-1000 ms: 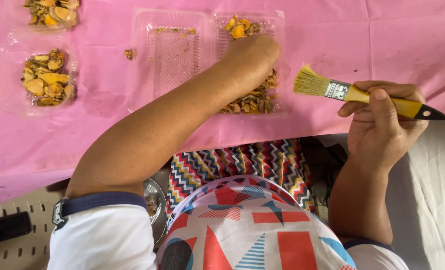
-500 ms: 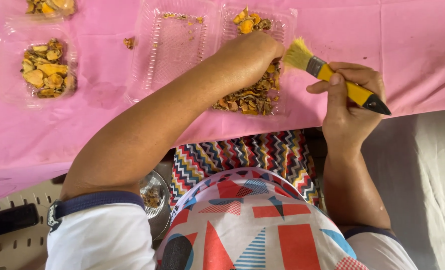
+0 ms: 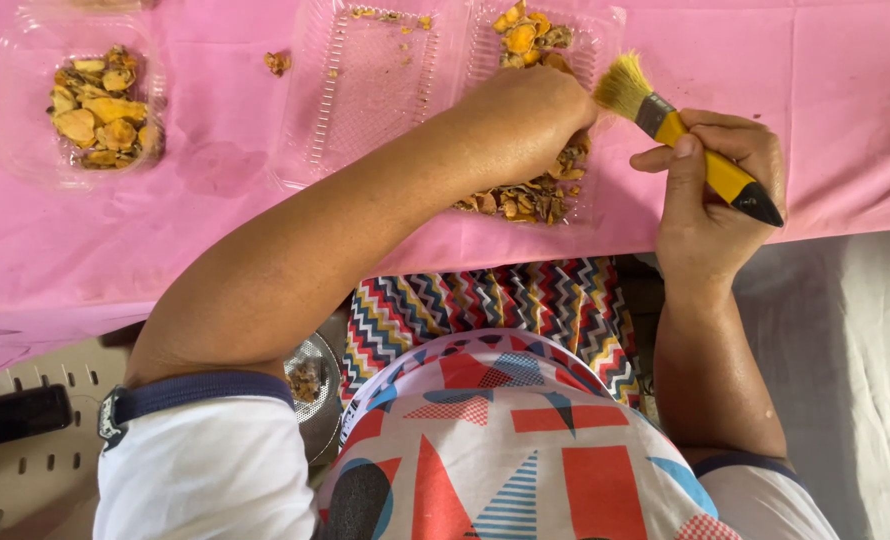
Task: Packaging dried leaves or root slices into plastic containers and using a brush to arrange them.
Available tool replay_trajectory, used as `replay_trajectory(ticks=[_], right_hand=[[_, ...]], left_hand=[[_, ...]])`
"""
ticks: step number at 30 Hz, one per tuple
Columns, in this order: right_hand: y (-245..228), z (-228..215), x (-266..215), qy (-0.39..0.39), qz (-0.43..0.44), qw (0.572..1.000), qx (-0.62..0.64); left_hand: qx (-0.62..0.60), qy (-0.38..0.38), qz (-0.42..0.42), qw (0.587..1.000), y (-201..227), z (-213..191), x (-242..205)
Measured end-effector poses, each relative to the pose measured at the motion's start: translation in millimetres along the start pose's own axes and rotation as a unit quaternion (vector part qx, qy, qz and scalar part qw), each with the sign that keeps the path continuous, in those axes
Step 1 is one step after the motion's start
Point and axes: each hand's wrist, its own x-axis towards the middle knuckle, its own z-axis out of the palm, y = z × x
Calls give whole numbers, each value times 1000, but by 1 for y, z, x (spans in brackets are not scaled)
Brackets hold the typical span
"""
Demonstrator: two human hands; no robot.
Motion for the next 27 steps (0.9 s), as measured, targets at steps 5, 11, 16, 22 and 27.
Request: replay_trajectory(ticks=[5, 11, 16, 22, 27], right_hand=[[-1, 0, 0, -2, -11, 1000, -7], [-2, 1, 1, -2, -5, 1000, 13], [-2, 2, 1, -2, -20, 1000, -13], [-2, 5, -1, -5, 9, 1000, 25], [-1, 2, 0, -13, -17, 1000, 0]], left_hand=[[-6, 53, 40, 998, -5, 7, 0], [-19, 0, -1, 1000, 12, -11, -11], [22, -61, -3, 998, 8, -14, -17], [10, -78, -10, 997, 19, -25, -29], [-71, -29, 26, 997, 14, -31, -40]])
